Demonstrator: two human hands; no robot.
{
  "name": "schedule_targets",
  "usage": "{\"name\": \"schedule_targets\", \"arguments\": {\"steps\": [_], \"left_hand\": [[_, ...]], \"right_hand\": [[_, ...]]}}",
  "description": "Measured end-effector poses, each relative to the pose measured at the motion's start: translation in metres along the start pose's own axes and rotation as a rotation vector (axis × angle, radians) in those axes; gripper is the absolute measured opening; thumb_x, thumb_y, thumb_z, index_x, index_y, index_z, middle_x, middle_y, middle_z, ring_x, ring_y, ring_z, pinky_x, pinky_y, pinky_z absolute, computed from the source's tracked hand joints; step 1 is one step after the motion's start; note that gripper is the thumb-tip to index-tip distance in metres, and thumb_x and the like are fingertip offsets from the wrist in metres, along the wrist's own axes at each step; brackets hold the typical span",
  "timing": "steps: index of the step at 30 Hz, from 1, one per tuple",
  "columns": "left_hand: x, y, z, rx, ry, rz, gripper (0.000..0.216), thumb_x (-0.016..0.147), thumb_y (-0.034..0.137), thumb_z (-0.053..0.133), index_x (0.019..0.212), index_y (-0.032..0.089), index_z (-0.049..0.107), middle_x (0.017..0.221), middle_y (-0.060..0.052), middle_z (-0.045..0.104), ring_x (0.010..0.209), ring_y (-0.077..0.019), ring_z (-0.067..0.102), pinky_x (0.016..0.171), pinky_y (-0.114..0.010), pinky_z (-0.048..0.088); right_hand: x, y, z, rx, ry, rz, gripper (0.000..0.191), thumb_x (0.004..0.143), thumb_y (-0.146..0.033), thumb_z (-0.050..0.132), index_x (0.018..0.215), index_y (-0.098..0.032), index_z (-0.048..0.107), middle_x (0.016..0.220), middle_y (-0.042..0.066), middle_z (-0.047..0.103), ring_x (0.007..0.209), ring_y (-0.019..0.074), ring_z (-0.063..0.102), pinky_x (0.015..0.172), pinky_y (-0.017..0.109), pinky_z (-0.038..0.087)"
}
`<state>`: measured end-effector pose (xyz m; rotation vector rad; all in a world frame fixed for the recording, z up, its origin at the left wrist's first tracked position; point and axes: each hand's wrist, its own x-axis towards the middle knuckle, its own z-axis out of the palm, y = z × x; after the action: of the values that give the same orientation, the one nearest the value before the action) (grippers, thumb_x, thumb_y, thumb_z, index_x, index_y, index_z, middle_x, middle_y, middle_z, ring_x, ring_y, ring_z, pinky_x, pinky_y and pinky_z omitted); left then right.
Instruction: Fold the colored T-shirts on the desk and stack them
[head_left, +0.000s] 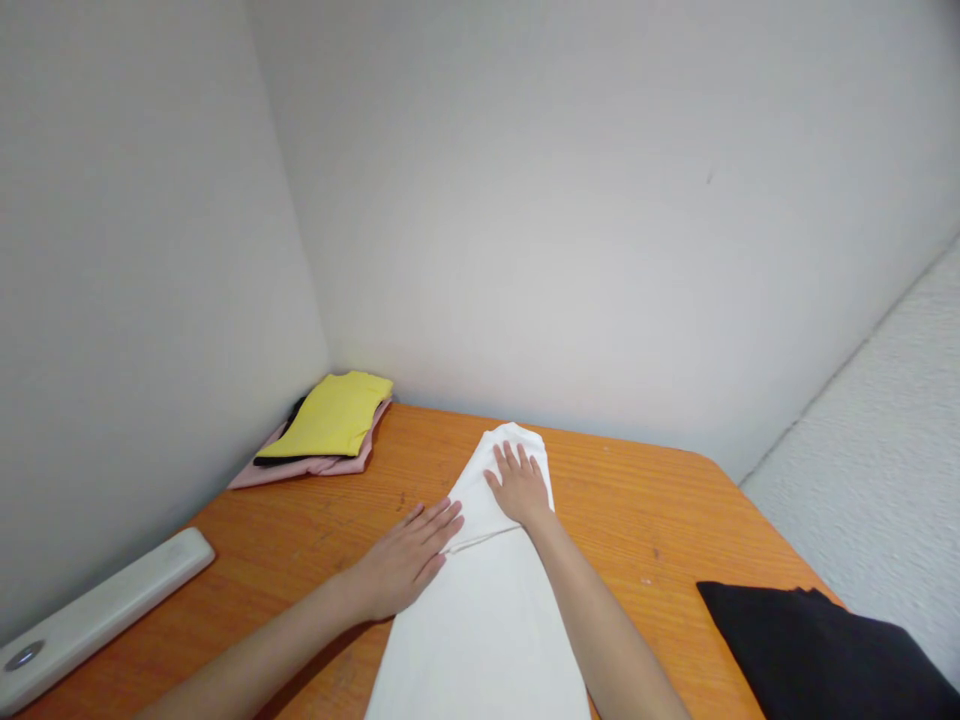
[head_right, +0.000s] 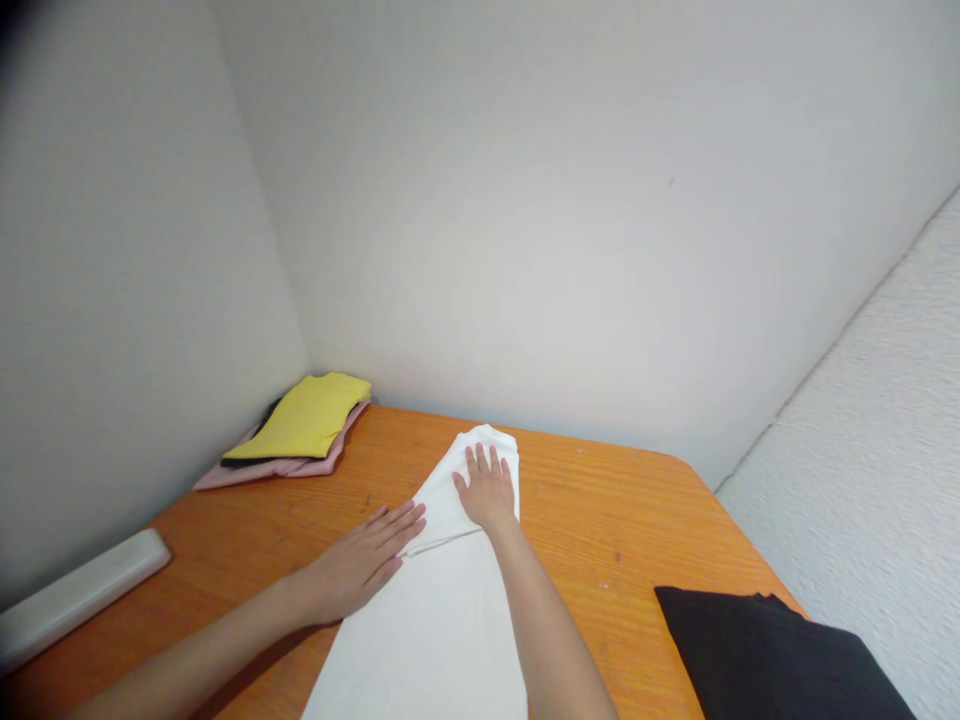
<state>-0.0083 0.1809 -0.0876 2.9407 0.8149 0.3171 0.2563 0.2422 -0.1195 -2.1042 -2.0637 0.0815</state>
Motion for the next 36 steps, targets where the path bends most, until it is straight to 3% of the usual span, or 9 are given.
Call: {"name": "schedule_targets", "arguments": {"steps": [6,11,15,21,25,27,29,32,36], "left_hand": [[0.007,0.002,0.001,-0.035,-0.029,-0.014,0.052,0.1,0.031,0.035,0.151,0.024,0.027,0.157,-0.008,0.026,0.146,-0.0204,0.021,0.119,-0.045,0.021],[0.005,0.014,-0.017,0.016,0.003,-0.048,0.057,0.098,0.038,0.043,0.149,0.019,0.029,0.157,-0.011,0.026,0.147,-0.0225,0.019,0.12,-0.05,0.006],[-0.033,0.032,-0.045,-0.053,0.082,-0.065,0.055,0.099,0.033,0.041,0.15,0.021,0.028,0.158,-0.009,0.025,0.147,-0.0207,0.017,0.121,-0.045,0.009],[-0.112,0.071,-0.066,-0.198,-0.073,0.071,0.053,0.098,0.04,0.044,0.148,0.028,0.033,0.154,-0.004,0.036,0.144,-0.0205,0.028,0.121,-0.041,0.017],[-0.144,0.094,-0.056,-0.131,-0.182,0.204,0.085,0.082,0.053,0.065,0.152,0.027,0.024,0.157,-0.008,0.028,0.145,-0.0261,0.025,0.12,-0.044,0.016],[-0.154,0.1,-0.045,-0.054,-0.176,0.217,0.083,0.084,0.04,0.067,0.152,0.028,0.022,0.158,-0.008,0.024,0.145,-0.0264,0.024,0.12,-0.047,0.016],[-0.16,0.102,-0.033,0.043,-0.127,0.204,0.073,0.089,0.017,0.057,0.151,0.031,0.022,0.158,-0.006,0.025,0.145,-0.0232,0.025,0.12,-0.047,0.017],[-0.164,0.105,-0.014,0.166,-0.017,0.186,0.066,0.09,0.0,0.041,0.148,0.03,0.032,0.154,-0.007,0.035,0.142,-0.0208,0.032,0.118,-0.045,0.025],[-0.163,0.111,0.001,0.217,0.122,0.161,0.046,0.094,0.007,0.044,0.136,0.023,0.049,0.143,-0.012,0.05,0.133,-0.0258,0.046,0.113,-0.047,0.035]], "right_hand": [[0.002,-0.001,-0.014,-0.034,-0.037,-0.011,0.063,0.098,-0.052,0.026,0.153,-0.022,0.021,0.159,0.004,0.016,0.147,0.0238,0.008,0.116,0.045,0.01],[-0.023,-0.011,-0.044,-0.004,0.091,-0.095,0.057,0.099,-0.033,0.025,0.151,-0.012,0.024,0.159,0.01,0.016,0.147,0.0211,0.008,0.117,0.043,0.009],[-0.091,-0.004,-0.066,0.02,0.146,-0.23,0.054,0.097,-0.034,0.031,0.148,-0.019,0.032,0.158,0.007,0.023,0.146,0.0203,0.014,0.117,0.044,0.011],[-0.252,0.028,-0.091,0.061,-0.065,-0.47,0.052,0.098,-0.043,0.036,0.147,-0.024,0.037,0.154,0.005,0.032,0.143,0.02,0.025,0.116,0.043,0.022],[-0.33,0.037,-0.106,0.042,-0.194,-0.546,0.064,0.097,-0.046,0.04,0.153,-0.023,0.02,0.158,0.006,0.022,0.145,0.0203,0.018,0.119,0.045,0.016],[-0.351,0.036,-0.107,0.024,-0.202,-0.555,0.071,0.094,-0.042,0.044,0.154,-0.021,0.014,0.159,0.006,0.018,0.146,0.021,0.016,0.119,0.046,0.016],[-0.362,0.034,-0.101,-0.011,-0.181,-0.542,0.071,0.092,-0.032,0.046,0.154,-0.021,0.013,0.159,0.005,0.016,0.146,0.0209,0.016,0.119,0.046,0.017],[-0.367,0.026,-0.082,-0.075,-0.094,-0.481,0.068,0.087,-0.015,0.042,0.152,-0.022,0.025,0.157,0.004,0.021,0.146,0.0213,0.017,0.118,0.046,0.021],[-0.366,0.013,-0.054,-0.133,0.047,-0.389,0.061,0.082,-0.003,0.039,0.14,-0.019,0.049,0.151,0.009,0.037,0.142,0.0228,0.028,0.117,0.046,0.026]]}}
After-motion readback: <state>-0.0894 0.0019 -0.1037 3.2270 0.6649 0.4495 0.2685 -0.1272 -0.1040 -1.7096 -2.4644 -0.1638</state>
